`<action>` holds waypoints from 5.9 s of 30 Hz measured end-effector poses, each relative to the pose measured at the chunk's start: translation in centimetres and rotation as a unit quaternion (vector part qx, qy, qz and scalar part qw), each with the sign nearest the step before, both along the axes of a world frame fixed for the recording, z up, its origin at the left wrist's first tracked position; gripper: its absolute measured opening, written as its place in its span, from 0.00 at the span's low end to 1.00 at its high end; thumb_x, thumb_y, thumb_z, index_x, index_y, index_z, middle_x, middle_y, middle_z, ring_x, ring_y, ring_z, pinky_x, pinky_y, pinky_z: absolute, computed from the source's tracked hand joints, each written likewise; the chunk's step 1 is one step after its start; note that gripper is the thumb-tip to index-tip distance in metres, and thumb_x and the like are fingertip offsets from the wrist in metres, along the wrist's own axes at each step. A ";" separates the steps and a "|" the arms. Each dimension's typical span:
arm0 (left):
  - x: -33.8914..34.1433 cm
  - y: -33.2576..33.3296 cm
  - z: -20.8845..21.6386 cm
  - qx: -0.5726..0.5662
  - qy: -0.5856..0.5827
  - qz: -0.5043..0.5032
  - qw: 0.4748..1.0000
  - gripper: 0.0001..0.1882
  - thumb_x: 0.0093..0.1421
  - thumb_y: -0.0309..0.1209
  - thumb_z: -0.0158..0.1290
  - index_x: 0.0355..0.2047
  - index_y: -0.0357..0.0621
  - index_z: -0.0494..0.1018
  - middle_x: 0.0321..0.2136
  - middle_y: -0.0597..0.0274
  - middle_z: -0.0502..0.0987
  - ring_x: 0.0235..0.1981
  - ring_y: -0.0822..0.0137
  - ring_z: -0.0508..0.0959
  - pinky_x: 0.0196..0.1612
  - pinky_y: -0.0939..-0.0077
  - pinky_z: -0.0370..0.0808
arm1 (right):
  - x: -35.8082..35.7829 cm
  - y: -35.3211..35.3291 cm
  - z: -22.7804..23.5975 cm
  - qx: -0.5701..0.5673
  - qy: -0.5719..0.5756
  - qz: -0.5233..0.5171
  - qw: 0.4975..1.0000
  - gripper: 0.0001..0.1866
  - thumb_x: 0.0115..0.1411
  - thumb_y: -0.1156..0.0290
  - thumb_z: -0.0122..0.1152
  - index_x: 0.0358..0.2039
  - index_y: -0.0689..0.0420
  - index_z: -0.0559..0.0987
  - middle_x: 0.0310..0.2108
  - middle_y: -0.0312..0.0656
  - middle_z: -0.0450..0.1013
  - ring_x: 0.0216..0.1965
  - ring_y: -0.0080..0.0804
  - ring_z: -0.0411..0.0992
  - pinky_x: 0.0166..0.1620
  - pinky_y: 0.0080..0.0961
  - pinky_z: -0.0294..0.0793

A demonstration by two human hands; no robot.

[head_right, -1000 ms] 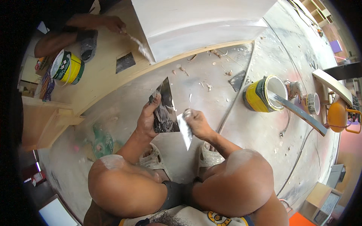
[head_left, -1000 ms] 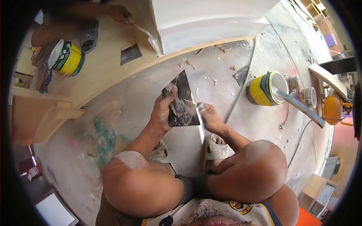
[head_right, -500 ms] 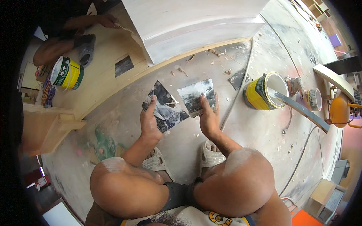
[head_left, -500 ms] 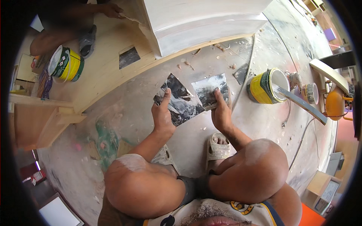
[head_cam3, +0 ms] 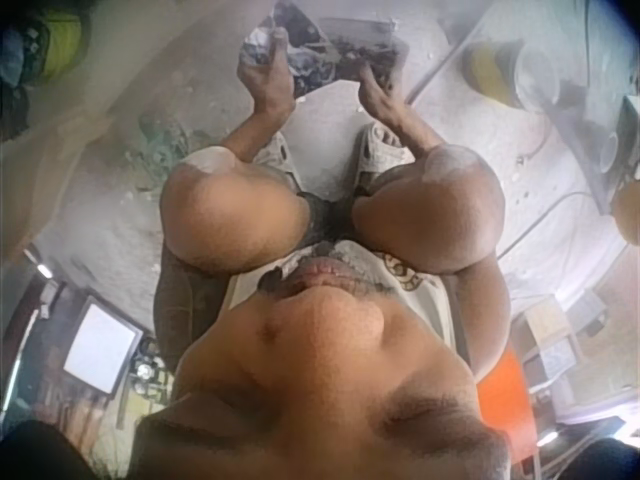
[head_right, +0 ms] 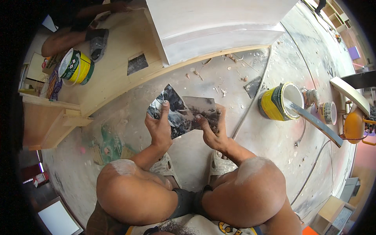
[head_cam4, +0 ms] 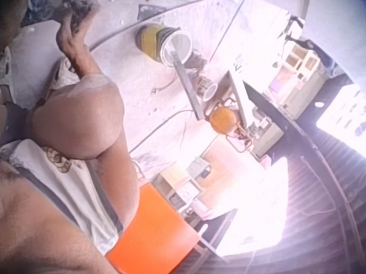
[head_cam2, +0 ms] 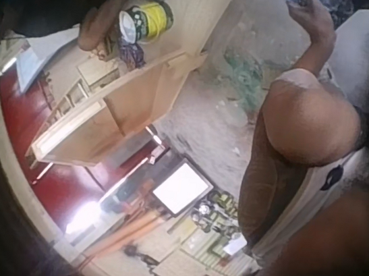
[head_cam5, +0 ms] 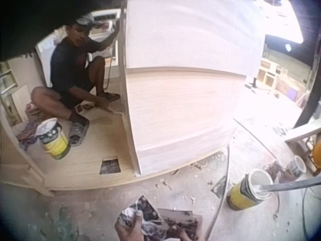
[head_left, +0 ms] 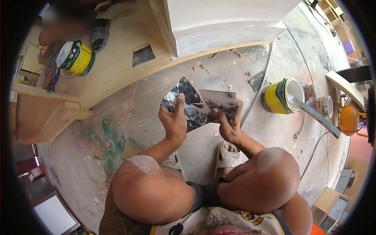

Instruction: The person applies putty to a wooden structure using putty knives, scooping the compound and spreading it along the surface and edges.

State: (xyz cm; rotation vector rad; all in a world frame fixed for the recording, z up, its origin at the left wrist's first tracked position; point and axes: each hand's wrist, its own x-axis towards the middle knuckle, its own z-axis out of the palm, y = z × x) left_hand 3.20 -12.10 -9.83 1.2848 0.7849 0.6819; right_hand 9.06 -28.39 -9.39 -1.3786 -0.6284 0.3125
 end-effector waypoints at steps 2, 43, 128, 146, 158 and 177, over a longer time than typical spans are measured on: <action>-0.6 0.4 -0.2 0.017 0.006 0.007 1.000 0.10 0.65 0.28 0.57 0.43 0.35 0.76 0.38 0.65 0.79 0.37 0.76 0.76 0.41 0.76 0.75 | -0.2 0.4 0.6 0.007 0.022 0.018 1.000 0.21 0.69 0.82 0.48 0.57 0.59 0.54 0.48 0.49 0.70 0.47 0.30 0.73 0.47 0.28 0.77; 0.9 0.7 -0.3 -0.375 -0.076 -0.136 0.914 0.19 0.62 0.34 0.60 0.50 0.38 0.73 0.46 0.62 0.78 0.44 0.68 0.78 0.48 0.71 0.76 | -2.0 1.4 2.2 0.081 0.101 -0.271 0.954 0.30 0.74 0.66 0.44 0.69 0.61 0.46 0.49 0.40 0.69 0.44 0.25 0.69 0.47 0.23 0.72; -0.4 6.6 1.5 -0.069 -0.082 0.083 0.991 0.14 0.64 0.28 0.58 0.47 0.34 0.74 0.44 0.61 0.78 0.43 0.70 0.77 0.48 0.74 0.74 | 4.5 1.7 3.1 -0.162 0.265 0.135 0.941 0.12 0.62 0.70 0.65 0.44 0.62 0.80 0.31 0.36 0.80 0.31 0.21 0.77 0.36 0.21 0.77; -2.4 3.6 2.7 0.138 -0.007 -0.115 0.984 0.10 0.65 0.27 0.56 0.42 0.32 0.74 0.36 0.63 0.78 0.36 0.76 0.74 0.43 0.78 0.73 | 3.7 4.2 3.0 -0.127 0.183 0.020 0.975 0.09 0.62 0.69 0.64 0.34 0.63 0.79 0.22 0.36 0.76 0.19 0.20 0.72 0.20 0.19 0.70; -1.9 3.4 1.9 0.001 -0.024 -0.119 0.993 0.06 0.65 0.27 0.56 0.37 0.37 0.77 0.31 0.72 0.78 0.32 0.79 0.73 0.39 0.79 0.72 | 8.3 0.6 2.6 0.005 0.253 -0.074 0.965 0.11 0.63 0.70 0.64 0.42 0.62 0.78 0.32 0.40 0.79 0.26 0.22 0.76 0.26 0.22 0.74; -1.3 0.6 -3.3 0.182 0.181 -0.049 0.965 0.16 0.70 0.36 0.47 0.38 0.30 0.72 0.30 0.50 0.77 0.33 0.67 0.75 0.39 0.67 0.72 | 1.2 4.1 -0.4 -0.445 -0.349 0.178 0.805 0.13 0.56 0.70 0.56 0.40 0.60 0.70 0.26 0.49 0.76 0.28 0.52 0.77 0.32 0.46 0.77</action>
